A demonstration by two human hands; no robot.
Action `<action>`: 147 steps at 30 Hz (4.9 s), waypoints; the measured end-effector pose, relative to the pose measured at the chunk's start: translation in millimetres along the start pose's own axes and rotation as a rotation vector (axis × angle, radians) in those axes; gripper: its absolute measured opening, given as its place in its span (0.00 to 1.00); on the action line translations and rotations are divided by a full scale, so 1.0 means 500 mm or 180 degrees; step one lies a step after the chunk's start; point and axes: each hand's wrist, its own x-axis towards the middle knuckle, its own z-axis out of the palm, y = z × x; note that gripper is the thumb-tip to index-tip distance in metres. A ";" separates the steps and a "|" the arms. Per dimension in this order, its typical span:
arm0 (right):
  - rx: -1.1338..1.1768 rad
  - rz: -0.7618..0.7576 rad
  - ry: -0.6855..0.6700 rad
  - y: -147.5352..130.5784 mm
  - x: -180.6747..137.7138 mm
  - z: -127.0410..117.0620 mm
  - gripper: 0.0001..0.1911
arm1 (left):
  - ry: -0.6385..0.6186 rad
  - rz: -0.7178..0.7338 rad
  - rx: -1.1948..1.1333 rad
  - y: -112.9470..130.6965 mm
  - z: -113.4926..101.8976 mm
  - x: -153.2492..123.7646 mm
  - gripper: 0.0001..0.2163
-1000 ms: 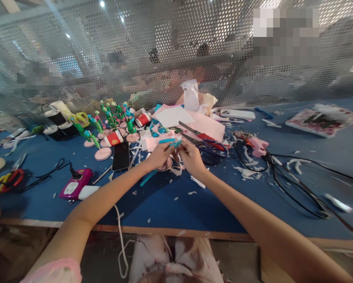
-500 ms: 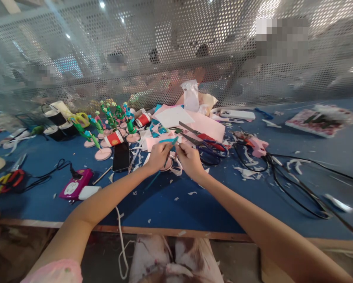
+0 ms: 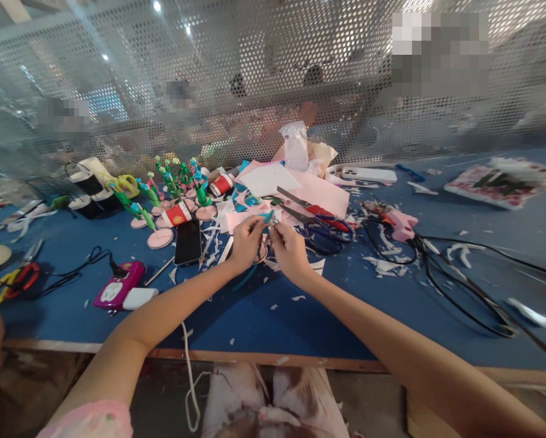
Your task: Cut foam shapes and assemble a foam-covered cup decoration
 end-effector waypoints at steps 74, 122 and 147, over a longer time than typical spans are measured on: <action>-0.0107 -0.0364 -0.0150 0.013 0.029 -0.032 0.14 | -0.1098 0.0055 -0.0383 0.007 -0.015 0.035 0.22; -0.0120 -0.0358 -0.0398 0.018 0.029 -0.027 0.15 | -0.0575 0.0077 -0.0237 0.012 -0.017 0.023 0.21; -0.1252 -0.0757 0.0165 0.046 0.043 -0.043 0.09 | -0.0459 0.0312 0.1024 -0.008 -0.023 0.033 0.14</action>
